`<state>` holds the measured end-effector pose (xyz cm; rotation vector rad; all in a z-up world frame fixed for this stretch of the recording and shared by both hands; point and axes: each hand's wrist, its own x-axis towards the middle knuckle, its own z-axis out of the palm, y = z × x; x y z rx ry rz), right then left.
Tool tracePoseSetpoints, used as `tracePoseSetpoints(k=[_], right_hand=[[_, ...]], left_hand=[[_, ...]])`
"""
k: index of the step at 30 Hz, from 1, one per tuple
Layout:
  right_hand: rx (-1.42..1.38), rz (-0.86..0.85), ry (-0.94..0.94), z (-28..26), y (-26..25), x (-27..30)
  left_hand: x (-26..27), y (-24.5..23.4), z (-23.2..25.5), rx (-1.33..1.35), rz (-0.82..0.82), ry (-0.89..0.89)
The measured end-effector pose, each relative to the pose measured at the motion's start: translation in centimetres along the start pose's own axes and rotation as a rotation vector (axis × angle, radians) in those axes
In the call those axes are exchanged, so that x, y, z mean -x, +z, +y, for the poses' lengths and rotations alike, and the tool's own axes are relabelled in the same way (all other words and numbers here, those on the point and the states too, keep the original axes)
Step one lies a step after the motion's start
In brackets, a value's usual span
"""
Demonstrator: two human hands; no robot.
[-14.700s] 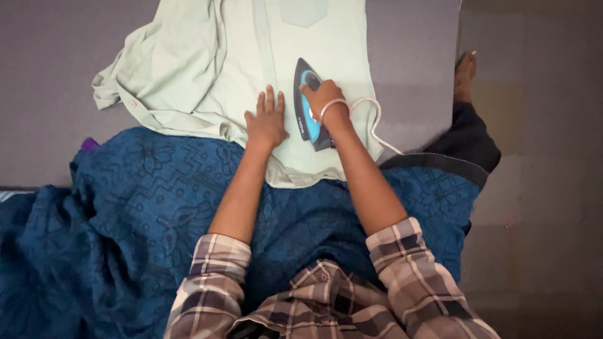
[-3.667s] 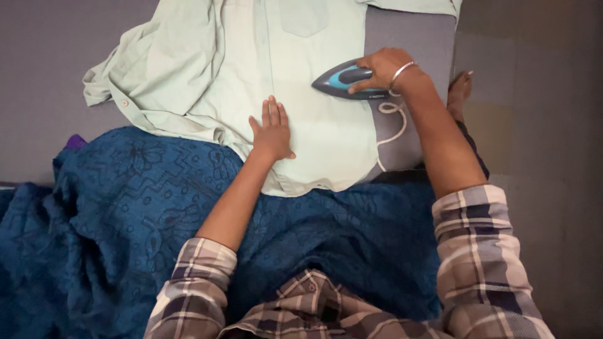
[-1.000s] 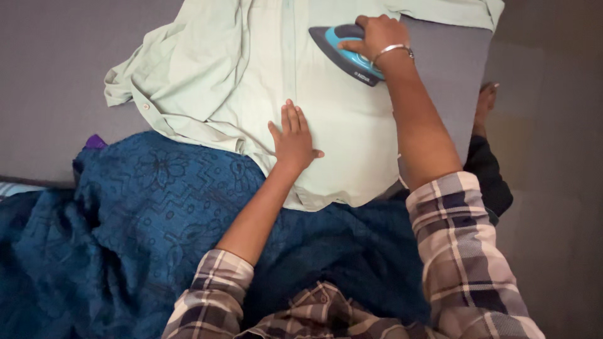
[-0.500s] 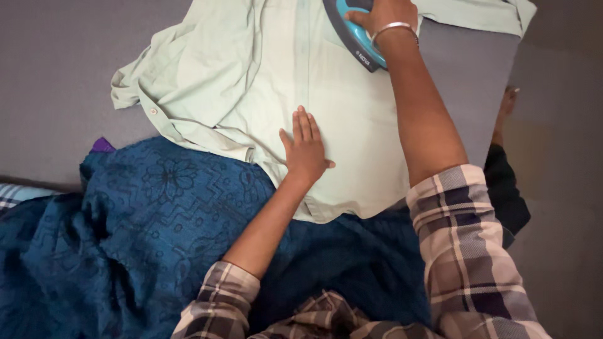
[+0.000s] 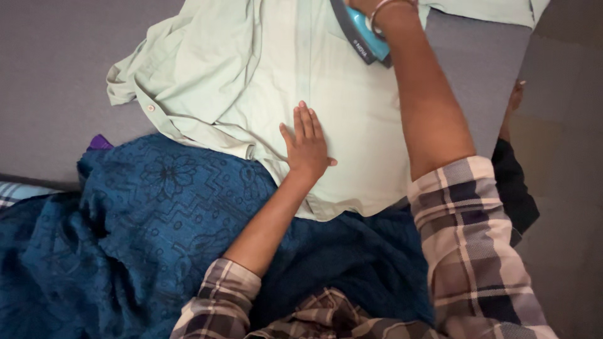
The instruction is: The person irons a light green long-sleeved shirt laid out on a blue patterned cloth on the floor. They smooth the fabric with their hands and use a blue electric iron to press the front and sleeve areas.
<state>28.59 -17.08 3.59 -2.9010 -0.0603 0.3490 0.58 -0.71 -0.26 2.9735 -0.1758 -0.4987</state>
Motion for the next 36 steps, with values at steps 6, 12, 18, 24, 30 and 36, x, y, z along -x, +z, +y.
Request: tracePoseSetpoints(k=[6,12,18,24,30,36], right_hand=[[-0.058,0.013,0.102,-0.3,1.1,0.8],[-0.108,0.018,0.137,-1.7,0.3,3.9],[-0.074,-0.035,0.176,-3.5,0.3,6.8],[-0.091,-0.101,0.198,-4.5,1.0,10.2],[-0.101,-0.115,0.209,-5.1,1.9,13.0],[-0.132,-0.124,0.205,-5.5,2.5,15.6]], left_hand=[[0.1,0.2,0.0,-0.022,0.002,0.0],[0.1,-0.1,0.0,-0.024,0.008,0.013],[0.1,-1.0,0.0,0.007,-0.073,0.011],[0.1,-1.2,-0.7,0.002,-0.126,0.039],[0.1,-1.1,-2.4,0.017,-0.135,0.089],[0.9,-1.0,-3.5,-0.066,-0.179,0.119]])
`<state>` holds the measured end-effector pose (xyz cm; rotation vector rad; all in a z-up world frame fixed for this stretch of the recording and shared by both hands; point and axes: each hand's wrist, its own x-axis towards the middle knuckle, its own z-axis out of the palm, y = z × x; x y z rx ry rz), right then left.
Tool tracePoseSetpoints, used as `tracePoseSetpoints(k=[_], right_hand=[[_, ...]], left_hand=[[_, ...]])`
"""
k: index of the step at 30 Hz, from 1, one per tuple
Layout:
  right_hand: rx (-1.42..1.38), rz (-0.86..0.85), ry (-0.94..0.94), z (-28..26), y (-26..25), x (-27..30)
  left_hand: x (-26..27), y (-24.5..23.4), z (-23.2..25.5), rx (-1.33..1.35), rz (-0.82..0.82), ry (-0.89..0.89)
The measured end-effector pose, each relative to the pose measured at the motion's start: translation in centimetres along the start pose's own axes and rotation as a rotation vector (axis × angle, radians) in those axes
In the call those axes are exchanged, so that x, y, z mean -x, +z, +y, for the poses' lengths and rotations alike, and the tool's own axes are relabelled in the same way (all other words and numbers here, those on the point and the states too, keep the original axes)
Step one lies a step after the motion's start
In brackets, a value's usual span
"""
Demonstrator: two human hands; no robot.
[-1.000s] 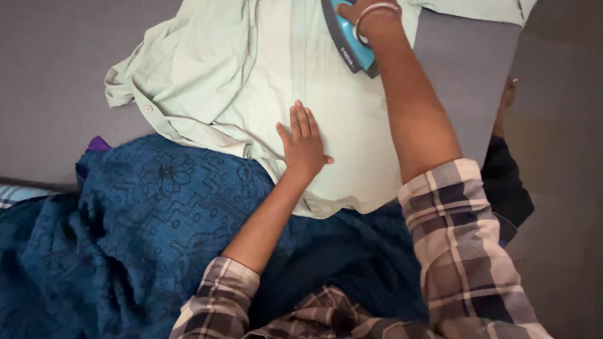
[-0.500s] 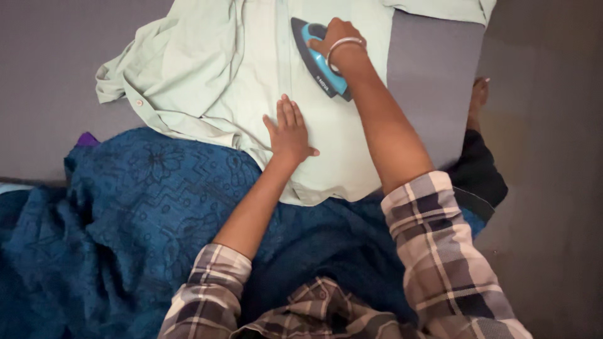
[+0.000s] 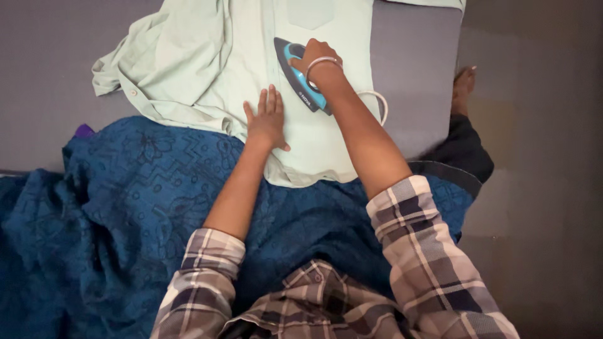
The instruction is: The person irons a light green long-sleeved shirt laid out on a blue patterned cloth on the floor. They smooth the fabric with their hands and use a blue electric iron to press the front and sleeve areas.
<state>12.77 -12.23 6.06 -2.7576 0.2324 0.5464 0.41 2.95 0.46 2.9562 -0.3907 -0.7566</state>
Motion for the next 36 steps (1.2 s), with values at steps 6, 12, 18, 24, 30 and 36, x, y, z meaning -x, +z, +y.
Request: tracePoseSetpoints(k=[6,12,18,24,30,36], right_hand=[[-0.03,0.009,0.012,0.2,0.8,2.0],[-0.066,0.026,0.016,0.4,1.7,4.1],[-0.084,0.009,0.049,0.5,2.4,6.6],[-0.097,-0.017,0.072,1.0,3.0,9.1],[-0.09,-0.016,0.065,1.3,3.2,11.7],[-0.113,-0.041,0.084,1.6,3.6,14.0]], left_hand=[[0.1,0.7,-0.4,0.01,0.029,0.007],[-0.2,1.4,-0.8,0.043,0.045,-0.007],[0.1,1.7,-0.8,0.04,0.041,-0.016],[0.2,1.8,-0.8,0.057,0.04,-0.017],[0.5,1.5,-0.5,0.061,0.027,-0.023],[0.3,1.6,-0.6,0.065,0.013,-0.03]])
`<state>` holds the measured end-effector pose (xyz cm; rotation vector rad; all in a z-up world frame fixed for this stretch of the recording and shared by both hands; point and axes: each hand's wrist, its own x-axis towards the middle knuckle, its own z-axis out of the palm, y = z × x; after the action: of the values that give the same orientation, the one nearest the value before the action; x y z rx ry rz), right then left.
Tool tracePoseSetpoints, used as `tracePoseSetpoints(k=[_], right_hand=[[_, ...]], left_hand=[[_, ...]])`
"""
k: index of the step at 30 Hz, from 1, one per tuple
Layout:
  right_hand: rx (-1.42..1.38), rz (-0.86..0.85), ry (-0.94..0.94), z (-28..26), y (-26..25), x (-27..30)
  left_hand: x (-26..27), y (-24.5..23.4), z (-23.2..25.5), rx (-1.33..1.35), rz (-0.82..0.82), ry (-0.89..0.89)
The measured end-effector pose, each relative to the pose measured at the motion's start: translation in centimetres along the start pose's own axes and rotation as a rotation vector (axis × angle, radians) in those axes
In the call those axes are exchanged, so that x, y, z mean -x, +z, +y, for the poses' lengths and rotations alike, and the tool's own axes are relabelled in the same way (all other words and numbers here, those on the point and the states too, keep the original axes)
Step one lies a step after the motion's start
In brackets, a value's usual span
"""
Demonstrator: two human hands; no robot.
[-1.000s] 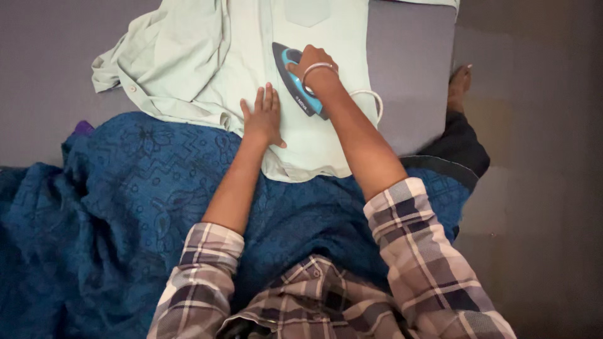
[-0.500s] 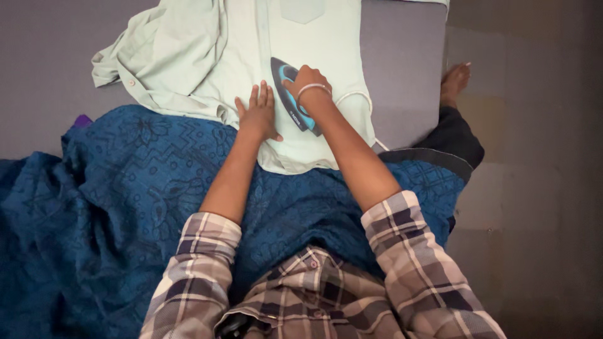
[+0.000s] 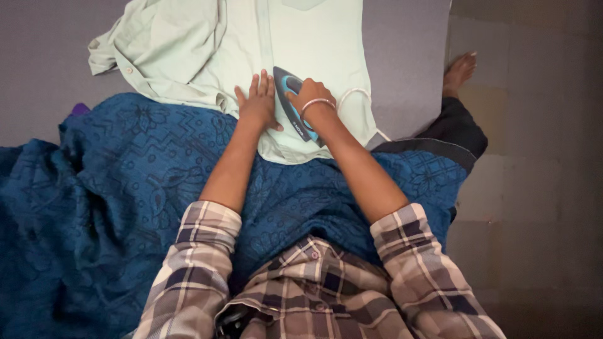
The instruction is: The person irons a light green long-sleeved shirt laid out on a blue patterned cloth on the floor. They smooth the fabric with their hands and use a blue electric iron to press the front and sleeve areas.
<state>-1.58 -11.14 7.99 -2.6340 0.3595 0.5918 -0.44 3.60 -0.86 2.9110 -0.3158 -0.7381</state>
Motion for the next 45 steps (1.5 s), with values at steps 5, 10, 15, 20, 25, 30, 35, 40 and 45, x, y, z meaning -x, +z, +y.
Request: tracePoseSetpoints(k=[5,10,15,20,25,30,35,40,45], right_hand=[[-0.003,-0.012,0.016,0.3,0.3,1.2],[-0.004,0.009,-0.011,1.0,0.8,2.5],[0.006,-0.002,-0.003,1.2,0.9,3.4],[-0.006,0.009,-0.005,1.5,1.1,4.2],[-0.004,0.007,0.003,1.4,1.2,4.5],[0.007,0.011,0.0,1.4,1.1,4.5],[0.023,0.029,-0.009,1.3,1.3,3.8],[0.028,0.054,-0.011,1.4,1.5,2.8],[0.029,0.084,-0.009,0.8,1.4,1.5]], left_hand=[[-0.1,0.2,-0.2,0.012,0.001,0.001],[-0.2,0.4,-0.3,0.044,0.009,0.011],[-0.3,0.4,-0.2,0.093,0.002,0.014],[-0.5,0.5,-0.1,0.087,-0.017,-0.001],[-0.5,0.5,-0.1,0.086,-0.013,-0.006],[-0.5,0.2,0.2,0.075,-0.028,-0.015],[-0.3,0.0,0.2,0.058,-0.042,-0.023],[-0.4,0.3,0.2,0.072,-0.024,-0.012],[-0.4,0.3,0.3,0.076,-0.02,-0.014]])
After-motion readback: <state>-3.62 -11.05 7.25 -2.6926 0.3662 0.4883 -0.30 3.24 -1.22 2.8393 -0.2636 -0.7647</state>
